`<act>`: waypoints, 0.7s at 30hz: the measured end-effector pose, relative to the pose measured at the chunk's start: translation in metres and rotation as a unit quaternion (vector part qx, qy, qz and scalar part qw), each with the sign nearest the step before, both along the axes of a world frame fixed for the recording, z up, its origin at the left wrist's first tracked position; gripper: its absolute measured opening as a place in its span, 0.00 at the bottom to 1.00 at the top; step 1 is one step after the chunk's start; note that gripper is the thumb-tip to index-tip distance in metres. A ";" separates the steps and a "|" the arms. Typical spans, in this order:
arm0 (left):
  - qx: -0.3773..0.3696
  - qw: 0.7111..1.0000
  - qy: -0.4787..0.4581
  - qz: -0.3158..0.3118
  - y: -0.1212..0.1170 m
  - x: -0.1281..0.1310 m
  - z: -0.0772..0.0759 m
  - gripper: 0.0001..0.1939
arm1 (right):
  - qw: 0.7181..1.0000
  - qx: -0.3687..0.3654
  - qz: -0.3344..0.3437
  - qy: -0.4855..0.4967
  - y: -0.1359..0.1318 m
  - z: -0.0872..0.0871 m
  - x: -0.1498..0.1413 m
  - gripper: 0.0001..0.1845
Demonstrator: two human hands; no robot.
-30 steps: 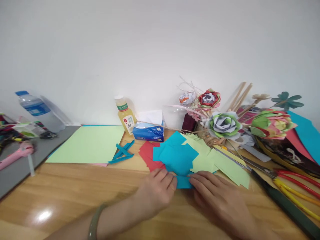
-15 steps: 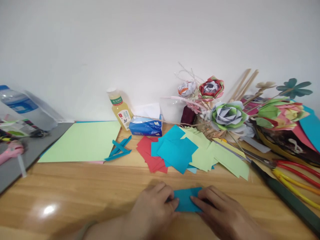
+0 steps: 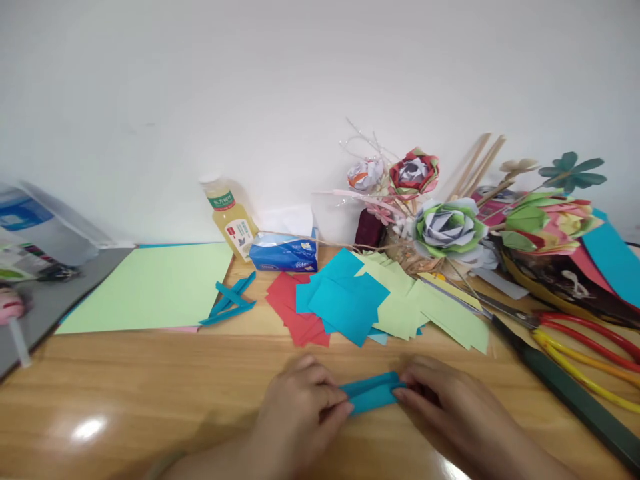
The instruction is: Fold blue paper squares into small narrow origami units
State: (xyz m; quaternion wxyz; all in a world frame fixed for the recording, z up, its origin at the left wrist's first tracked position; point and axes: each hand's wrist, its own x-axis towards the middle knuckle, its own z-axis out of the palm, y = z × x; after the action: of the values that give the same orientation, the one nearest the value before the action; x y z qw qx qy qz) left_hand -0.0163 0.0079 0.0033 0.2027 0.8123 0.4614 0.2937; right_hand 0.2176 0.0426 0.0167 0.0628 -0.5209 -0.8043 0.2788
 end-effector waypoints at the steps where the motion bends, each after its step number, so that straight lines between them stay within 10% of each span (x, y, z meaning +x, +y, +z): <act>1: -0.010 1.000 -0.001 0.002 0.001 0.000 0.000 0.07 | 1.000 0.002 -0.007 -0.017 0.001 0.001 -0.002 0.09; 8: -0.087 0.991 0.055 0.087 0.001 0.000 -0.003 0.10 | 0.998 0.045 -0.035 -0.030 -0.002 -0.007 -0.004 0.09; 21: 0.038 0.999 0.005 0.019 0.002 -0.002 -0.002 0.07 | 0.990 0.134 -0.034 0.014 -0.007 -0.014 -0.002 0.11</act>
State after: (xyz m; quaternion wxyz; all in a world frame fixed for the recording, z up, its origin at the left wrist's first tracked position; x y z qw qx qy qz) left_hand -0.0187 0.0101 0.0009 0.1634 0.8118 0.4663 0.3112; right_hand 0.2155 0.0356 0.0029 0.1530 -0.5305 -0.8156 0.1733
